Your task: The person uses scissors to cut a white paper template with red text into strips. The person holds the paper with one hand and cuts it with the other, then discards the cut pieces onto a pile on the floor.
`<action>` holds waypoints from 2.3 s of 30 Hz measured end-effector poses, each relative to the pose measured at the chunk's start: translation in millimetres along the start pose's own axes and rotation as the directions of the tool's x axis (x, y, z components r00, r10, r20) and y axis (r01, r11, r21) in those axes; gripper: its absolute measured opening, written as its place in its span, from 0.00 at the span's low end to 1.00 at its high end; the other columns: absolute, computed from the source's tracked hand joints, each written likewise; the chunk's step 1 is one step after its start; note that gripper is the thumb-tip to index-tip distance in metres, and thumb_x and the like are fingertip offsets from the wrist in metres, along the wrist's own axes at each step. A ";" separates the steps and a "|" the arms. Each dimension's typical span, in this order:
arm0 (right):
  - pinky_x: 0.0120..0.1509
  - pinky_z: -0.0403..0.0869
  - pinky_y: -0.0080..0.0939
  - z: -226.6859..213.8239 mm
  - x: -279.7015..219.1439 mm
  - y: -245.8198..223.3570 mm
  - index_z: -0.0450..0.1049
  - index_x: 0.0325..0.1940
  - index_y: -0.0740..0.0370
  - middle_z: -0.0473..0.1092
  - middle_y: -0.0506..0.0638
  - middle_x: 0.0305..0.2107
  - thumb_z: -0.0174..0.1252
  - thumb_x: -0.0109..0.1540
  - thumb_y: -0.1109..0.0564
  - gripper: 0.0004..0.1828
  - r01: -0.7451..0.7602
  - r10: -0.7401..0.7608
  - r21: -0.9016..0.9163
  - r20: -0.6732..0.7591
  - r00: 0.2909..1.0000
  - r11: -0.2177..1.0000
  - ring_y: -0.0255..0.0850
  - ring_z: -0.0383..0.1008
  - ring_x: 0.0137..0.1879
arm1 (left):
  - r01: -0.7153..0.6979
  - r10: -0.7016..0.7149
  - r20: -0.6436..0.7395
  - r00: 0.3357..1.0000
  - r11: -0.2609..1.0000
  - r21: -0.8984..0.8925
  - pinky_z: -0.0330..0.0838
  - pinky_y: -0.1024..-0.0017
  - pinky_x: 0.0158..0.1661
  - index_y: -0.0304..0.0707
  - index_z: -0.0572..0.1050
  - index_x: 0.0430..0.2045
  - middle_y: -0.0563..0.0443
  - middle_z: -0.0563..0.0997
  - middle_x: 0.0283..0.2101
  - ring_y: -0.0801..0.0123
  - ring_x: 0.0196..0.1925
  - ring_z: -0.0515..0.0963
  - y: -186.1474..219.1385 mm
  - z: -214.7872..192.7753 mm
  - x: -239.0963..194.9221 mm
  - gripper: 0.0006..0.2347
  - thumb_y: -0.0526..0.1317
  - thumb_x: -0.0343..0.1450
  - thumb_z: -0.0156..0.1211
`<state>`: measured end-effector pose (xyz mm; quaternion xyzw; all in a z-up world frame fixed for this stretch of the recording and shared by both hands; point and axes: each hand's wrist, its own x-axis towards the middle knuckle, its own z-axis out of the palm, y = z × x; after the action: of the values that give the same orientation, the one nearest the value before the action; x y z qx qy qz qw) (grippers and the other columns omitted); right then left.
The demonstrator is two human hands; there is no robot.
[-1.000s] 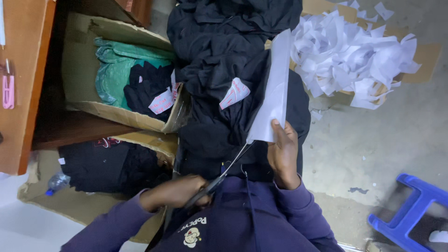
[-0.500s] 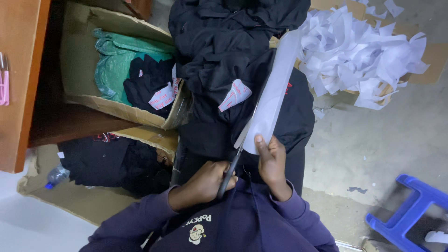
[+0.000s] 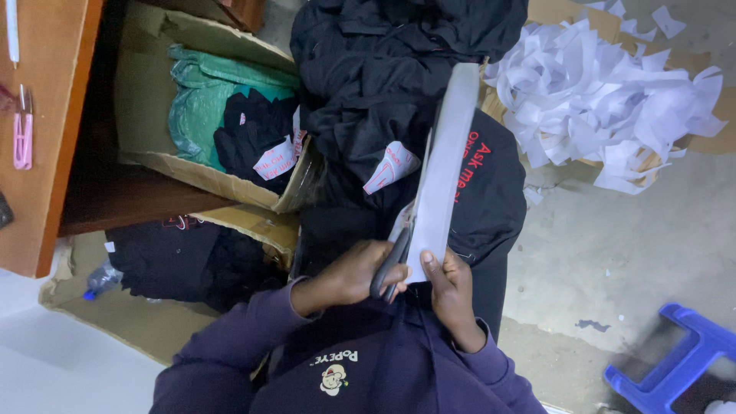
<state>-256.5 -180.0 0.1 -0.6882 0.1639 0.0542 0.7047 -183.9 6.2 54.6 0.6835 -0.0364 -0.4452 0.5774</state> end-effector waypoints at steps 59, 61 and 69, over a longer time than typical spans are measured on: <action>0.48 0.71 0.42 -217.1 118.8 -5.5 0.79 0.45 0.55 0.74 0.51 0.34 0.80 0.74 0.53 0.14 0.121 -0.516 -0.689 -0.402 0.756 0.715 0.45 0.76 0.41 | -0.521 0.106 -0.642 0.759 0.691 -0.501 0.72 0.73 0.37 0.33 0.78 0.32 0.51 0.77 0.30 0.72 0.33 0.76 -8.3 -8.4 41.2 0.10 0.26 0.62 0.75; 0.52 0.70 0.47 -173.6 154.0 -1.4 0.78 0.49 0.58 0.72 0.55 0.39 0.78 0.70 0.55 0.13 0.155 -0.566 -0.755 -0.321 0.759 0.637 0.50 0.75 0.45 | -0.539 0.067 -0.675 0.734 0.663 -0.520 0.70 0.73 0.40 0.35 0.77 0.33 0.53 0.76 0.32 0.72 0.35 0.75 -38.7 -12.9 49.9 0.11 0.25 0.63 0.72; 0.77 0.62 0.54 -15.6 131.6 -53.6 0.65 0.71 0.73 0.56 0.71 0.64 0.56 0.72 0.63 0.23 0.359 -0.527 -0.454 -0.323 0.786 0.815 0.62 0.63 0.72 | -0.595 0.147 -0.724 0.674 0.689 -0.414 0.68 0.71 0.36 0.35 0.77 0.33 0.53 0.75 0.30 0.73 0.34 0.75 -14.8 -35.7 24.9 0.07 0.28 0.69 0.71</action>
<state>-119.0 -217.6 10.9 -0.8209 0.1343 -0.2410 0.5000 -152.6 24.1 26.1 0.5371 0.1632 -0.0339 0.8269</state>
